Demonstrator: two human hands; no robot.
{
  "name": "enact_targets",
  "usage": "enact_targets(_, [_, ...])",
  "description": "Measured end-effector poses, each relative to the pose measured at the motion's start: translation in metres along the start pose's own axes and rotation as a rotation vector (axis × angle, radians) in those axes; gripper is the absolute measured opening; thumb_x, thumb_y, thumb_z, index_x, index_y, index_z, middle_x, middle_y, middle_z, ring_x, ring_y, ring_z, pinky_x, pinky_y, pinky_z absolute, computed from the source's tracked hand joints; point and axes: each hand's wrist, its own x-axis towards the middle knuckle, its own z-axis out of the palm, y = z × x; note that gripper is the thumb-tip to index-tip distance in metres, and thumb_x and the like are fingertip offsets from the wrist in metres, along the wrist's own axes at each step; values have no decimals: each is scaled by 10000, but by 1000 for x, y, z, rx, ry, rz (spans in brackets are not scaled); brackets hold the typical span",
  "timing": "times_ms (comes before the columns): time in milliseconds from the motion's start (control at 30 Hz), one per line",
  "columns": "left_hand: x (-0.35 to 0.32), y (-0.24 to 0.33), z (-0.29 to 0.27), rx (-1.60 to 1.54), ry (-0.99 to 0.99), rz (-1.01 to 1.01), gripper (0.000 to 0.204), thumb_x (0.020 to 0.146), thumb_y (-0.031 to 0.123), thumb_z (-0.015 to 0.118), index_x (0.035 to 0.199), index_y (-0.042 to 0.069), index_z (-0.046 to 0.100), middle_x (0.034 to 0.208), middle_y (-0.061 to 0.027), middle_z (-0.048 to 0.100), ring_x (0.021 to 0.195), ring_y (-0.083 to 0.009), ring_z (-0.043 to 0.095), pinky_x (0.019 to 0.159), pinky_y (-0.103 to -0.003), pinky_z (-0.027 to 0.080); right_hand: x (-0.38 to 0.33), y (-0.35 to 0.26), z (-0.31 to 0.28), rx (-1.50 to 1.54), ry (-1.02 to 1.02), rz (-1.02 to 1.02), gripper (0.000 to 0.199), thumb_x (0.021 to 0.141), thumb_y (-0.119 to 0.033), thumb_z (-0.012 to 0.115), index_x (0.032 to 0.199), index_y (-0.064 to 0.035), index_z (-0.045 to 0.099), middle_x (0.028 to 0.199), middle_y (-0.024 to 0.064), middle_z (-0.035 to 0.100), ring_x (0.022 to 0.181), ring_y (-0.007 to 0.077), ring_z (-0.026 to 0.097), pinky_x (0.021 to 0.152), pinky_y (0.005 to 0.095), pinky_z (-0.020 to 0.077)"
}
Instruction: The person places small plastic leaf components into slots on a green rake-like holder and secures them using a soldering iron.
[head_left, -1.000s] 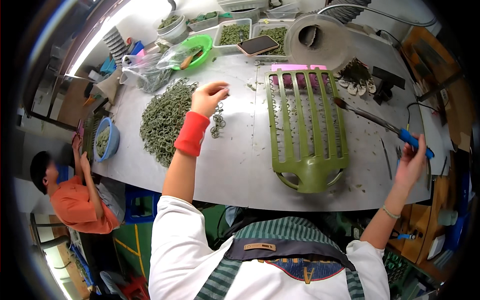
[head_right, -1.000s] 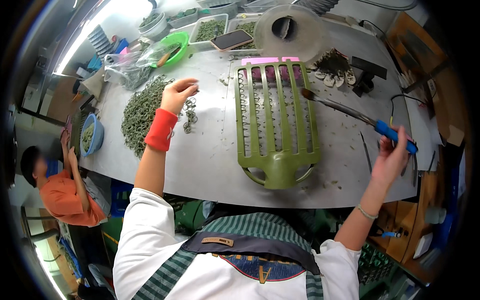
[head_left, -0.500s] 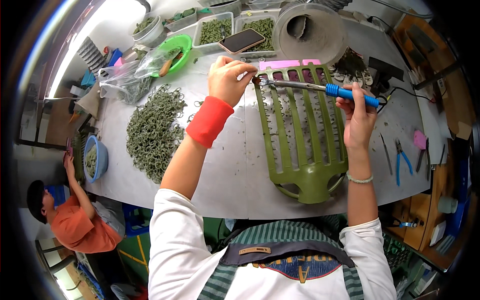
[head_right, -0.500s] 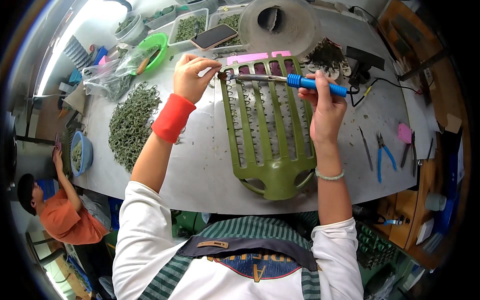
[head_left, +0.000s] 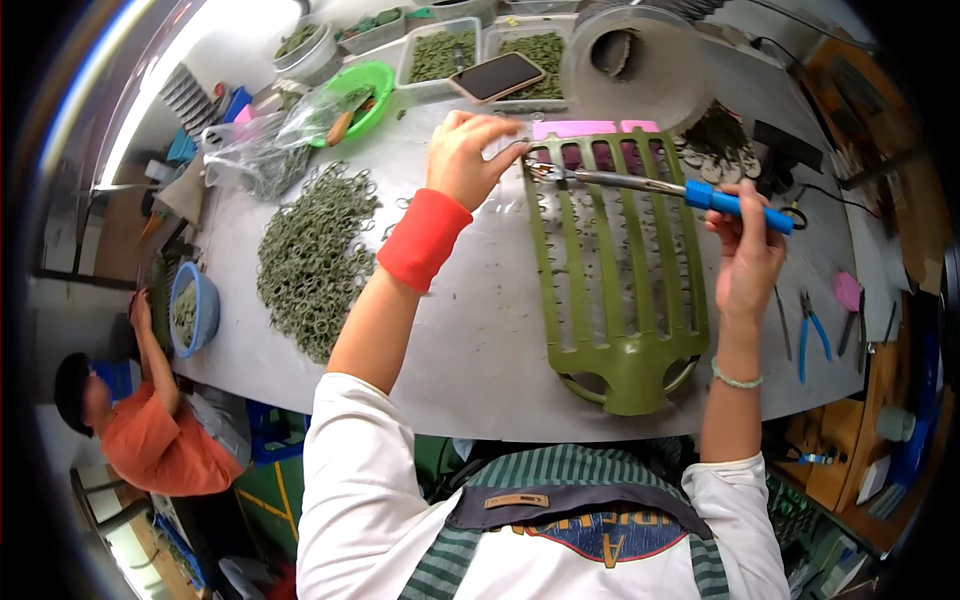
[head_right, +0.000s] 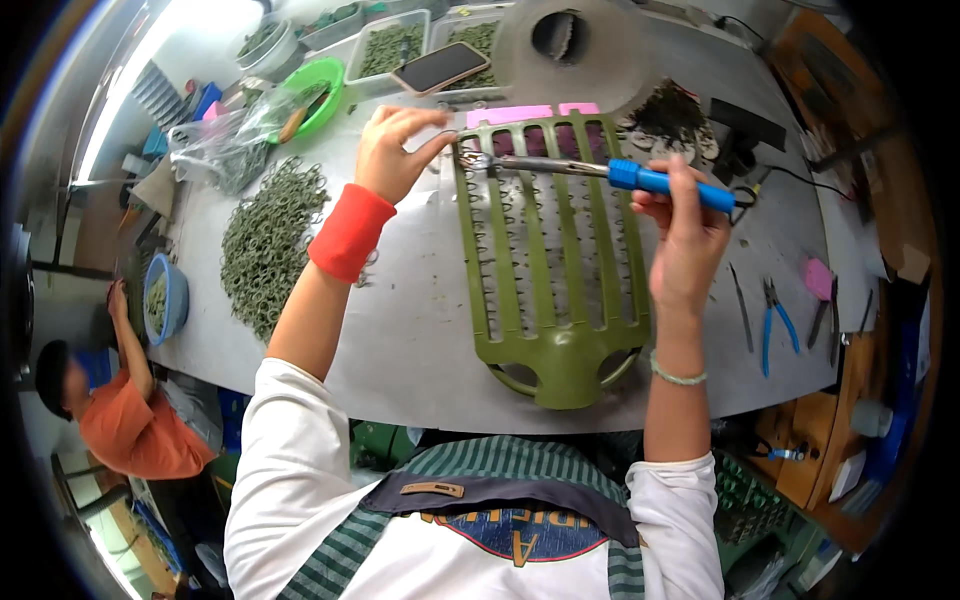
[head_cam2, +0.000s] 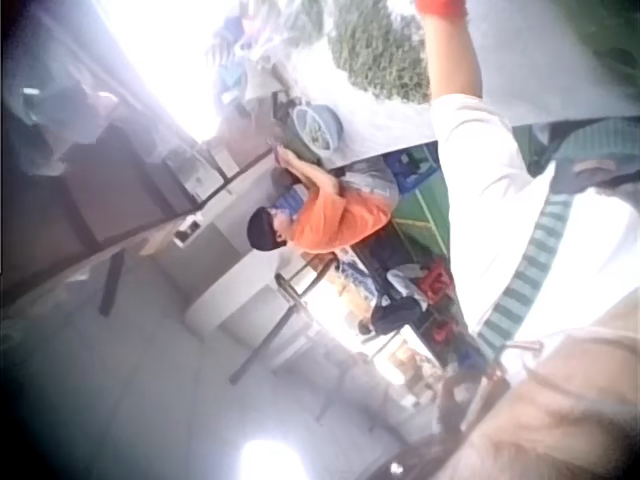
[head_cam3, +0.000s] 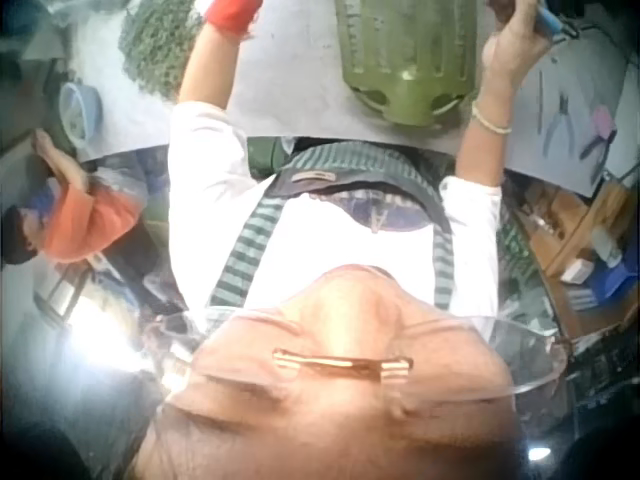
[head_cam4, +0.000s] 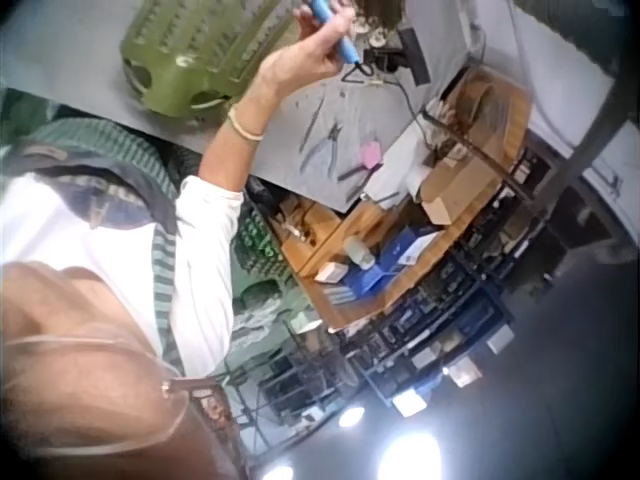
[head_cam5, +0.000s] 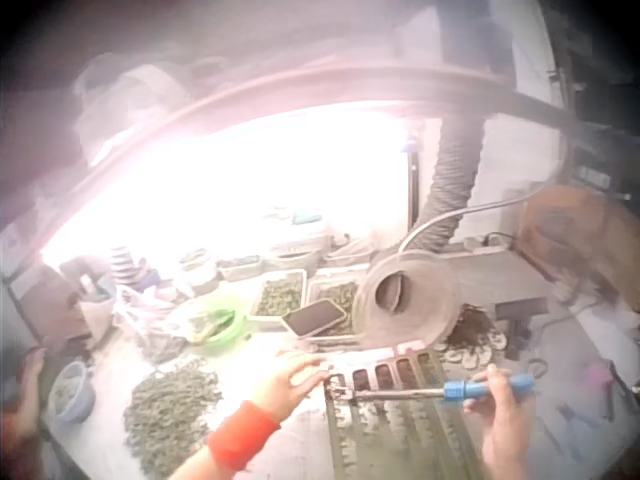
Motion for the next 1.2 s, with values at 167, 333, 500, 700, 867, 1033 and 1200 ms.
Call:
enact_targets(167, [-34, -71, -63, -159, 26, -825, 268, 852, 270, 703, 890, 29, 593, 747, -41, 640, 556, -81, 583, 474, -221, 467, -7, -7, -1, 10, 38, 66, 239, 894, -220, 637, 895, 16, 672, 764, 66, 664, 609, 106, 634, 580, 223, 543])
enact_targets(333, [-74, -102, -78, 251, -283, -768, 558, 753, 544, 708, 838, -5, 647, 773, -137, 662, 725, -265, 633, 694, -373, 497, -14, -14, -12, 11, 29, 35, 230, 909, -232, 618, 902, -6, 661, 830, 86, 668, 631, 112, 622, 584, 239, 532])
enact_targets(500, [-105, -133, -50, 183, -336, -701, 387, 859, 363, 671, 709, 15, 590, 588, -47, 538, 541, -131, 424, 504, -329, 373, -16, 0, -10, 200, -133, 39, 298, 920, -292, 610, 948, 3, 636, 901, 91, 671, 663, 124, 629, 576, 267, 522])
enact_targets(700, [-133, -187, -48, -331, -65, -647, 211, 914, 201, 631, 939, 0, 572, 856, -51, 615, 763, -126, 589, 723, -280, 530, -31, -14, -22, 135, -108, 60, 332, 914, -309, 622, 879, 20, 640, 736, 72, 650, 591, 98, 609, 544, 235, 510])
enact_targets(867, [-122, -188, -59, -378, -115, -593, 224, 915, 140, 622, 1061, -29, 603, 969, -83, 642, 879, -142, 616, 786, -273, 527, -37, -7, -20, 256, -41, 17, 358, 899, -301, 640, 828, 50, 625, 702, 103, 641, 563, 122, 619, 507, 250, 534])
enact_targets(1033, [-103, -133, -62, -401, -147, -577, 267, 923, 143, 608, 1108, -48, 631, 1028, -104, 657, 925, -157, 623, 835, -276, 518, -33, -9, -15, 253, -58, 12, 353, 905, -294, 631, 849, 55, 640, 713, 98, 646, 564, 124, 616, 519, 248, 544])
enact_targets(1200, [-91, -110, -65, -358, -193, -554, 259, 932, 153, 597, 1118, -25, 635, 1022, -93, 661, 903, -147, 622, 809, -268, 503, -34, -13, -17, 243, -58, -15, 356, 903, -302, 636, 886, 54, 644, 726, 90, 648, 566, 116, 610, 516, 242, 529])
